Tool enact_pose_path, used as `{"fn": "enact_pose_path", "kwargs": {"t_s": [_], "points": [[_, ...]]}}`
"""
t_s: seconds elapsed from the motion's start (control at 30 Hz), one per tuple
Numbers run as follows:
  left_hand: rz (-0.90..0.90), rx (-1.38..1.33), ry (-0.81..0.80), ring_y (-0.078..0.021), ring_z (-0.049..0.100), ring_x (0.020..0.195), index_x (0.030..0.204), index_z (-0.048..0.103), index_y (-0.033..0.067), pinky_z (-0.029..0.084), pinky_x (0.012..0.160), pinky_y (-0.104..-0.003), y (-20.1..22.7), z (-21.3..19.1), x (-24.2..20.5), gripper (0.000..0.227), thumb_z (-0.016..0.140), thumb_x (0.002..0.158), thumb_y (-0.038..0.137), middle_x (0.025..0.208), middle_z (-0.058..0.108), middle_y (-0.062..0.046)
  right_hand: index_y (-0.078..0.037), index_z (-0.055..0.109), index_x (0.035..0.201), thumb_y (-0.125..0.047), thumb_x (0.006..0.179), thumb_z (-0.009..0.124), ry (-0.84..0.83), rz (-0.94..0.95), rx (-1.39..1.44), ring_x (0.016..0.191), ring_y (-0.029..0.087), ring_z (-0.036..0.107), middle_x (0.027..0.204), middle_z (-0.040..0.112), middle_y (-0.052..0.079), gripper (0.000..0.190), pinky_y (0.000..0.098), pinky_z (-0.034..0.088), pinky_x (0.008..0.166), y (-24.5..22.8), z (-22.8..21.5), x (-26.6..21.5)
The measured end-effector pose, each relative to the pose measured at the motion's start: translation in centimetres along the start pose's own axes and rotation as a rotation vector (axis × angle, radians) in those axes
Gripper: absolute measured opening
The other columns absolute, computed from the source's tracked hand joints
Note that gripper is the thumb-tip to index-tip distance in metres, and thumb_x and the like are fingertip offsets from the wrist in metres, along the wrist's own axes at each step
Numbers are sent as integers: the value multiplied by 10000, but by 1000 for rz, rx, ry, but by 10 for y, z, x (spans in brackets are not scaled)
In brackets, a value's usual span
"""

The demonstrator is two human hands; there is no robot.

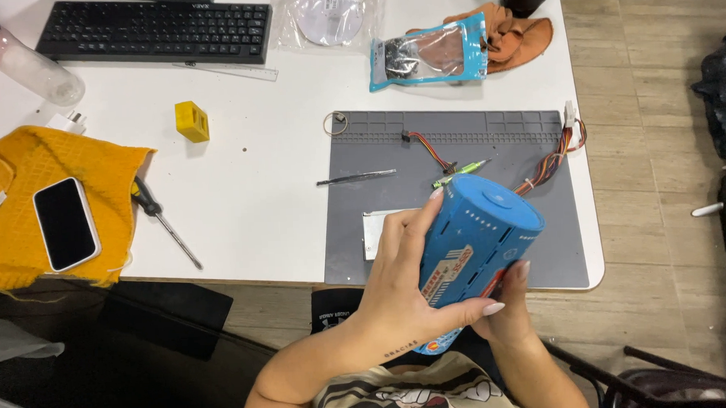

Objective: The person opens a small bag of screws and places it on the desk. They then pick up a screwdriver and a power supply unit, using the screwdriver to work on the unit. Finally, they open a blue screwdriver bit set and select a bit.

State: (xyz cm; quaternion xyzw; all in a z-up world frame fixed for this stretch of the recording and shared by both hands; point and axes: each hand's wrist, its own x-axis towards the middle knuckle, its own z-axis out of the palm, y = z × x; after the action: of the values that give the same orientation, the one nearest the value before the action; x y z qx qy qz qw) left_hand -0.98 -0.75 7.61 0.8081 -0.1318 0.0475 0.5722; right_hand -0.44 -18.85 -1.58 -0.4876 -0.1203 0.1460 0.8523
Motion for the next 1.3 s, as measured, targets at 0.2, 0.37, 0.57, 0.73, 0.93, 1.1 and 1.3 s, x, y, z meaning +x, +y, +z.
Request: {"fn": "enact_pose_path", "kwargs": {"t_s": [0.2,0.37,0.57,0.73,0.93,1.1,1.3], "points": [[-241,-163,-338,-304,426,1513,1632,208,109,394,1187,-468,11,-16,2,1186,735,697,615,1646,385,-144,24,348,1577,-762,906,581,123,-6,-6,1436,435,512,1560,497,268,1059,599,471,1185,11,-1,-21],[-495,-127,-443,-278,677,1266,1606,289,212,550,1002,-404,20,-11,0,1148,758,611,541,1471,633,-40,23,349,1573,-765,884,601,186,0,-39,1425,420,519,1550,505,259,1077,586,476,1177,17,-10,-29],[-365,-133,-342,-254,718,1251,1604,321,201,575,1041,-381,-2,-2,-19,1180,779,586,585,1418,691,-52,21,351,1569,-770,857,626,191,10,-85,1411,403,528,1539,514,249,1099,570,482,1166,55,-67,-38],[-182,-223,-267,-287,704,1281,1586,351,99,573,1060,-411,-21,3,-42,1120,781,672,584,1438,670,-118,20,352,1566,-773,835,646,214,13,-106,1400,389,536,1529,521,241,1117,557,487,1157,100,-128,-93],[-116,-311,-291,-294,710,1260,1579,324,1,584,1089,-400,-43,0,-72,1111,810,748,557,1422,660,-169,18,354,1561,-778,808,671,255,55,-101,1387,371,544,1518,530,231,1140,541,492,1146,118,-131,-118],[-182,-273,-301,-293,712,1258,1577,331,6,589,1085,-389,-50,-1,-85,1138,803,727,598,1424,661,-166,16,355,1558,-782,786,691,276,120,-100,1376,357,552,1508,537,222,1160,528,497,1138,124,-130,-138],[-188,-167,-287,-285,722,1255,1576,354,49,592,1069,-401,-49,3,-89,1139,724,721,705,1451,650,-123,15,357,1553,-786,759,715,256,172,-127,1362,339,560,1497,546,212,1183,512,502,1127,122,-142,-143]]}}
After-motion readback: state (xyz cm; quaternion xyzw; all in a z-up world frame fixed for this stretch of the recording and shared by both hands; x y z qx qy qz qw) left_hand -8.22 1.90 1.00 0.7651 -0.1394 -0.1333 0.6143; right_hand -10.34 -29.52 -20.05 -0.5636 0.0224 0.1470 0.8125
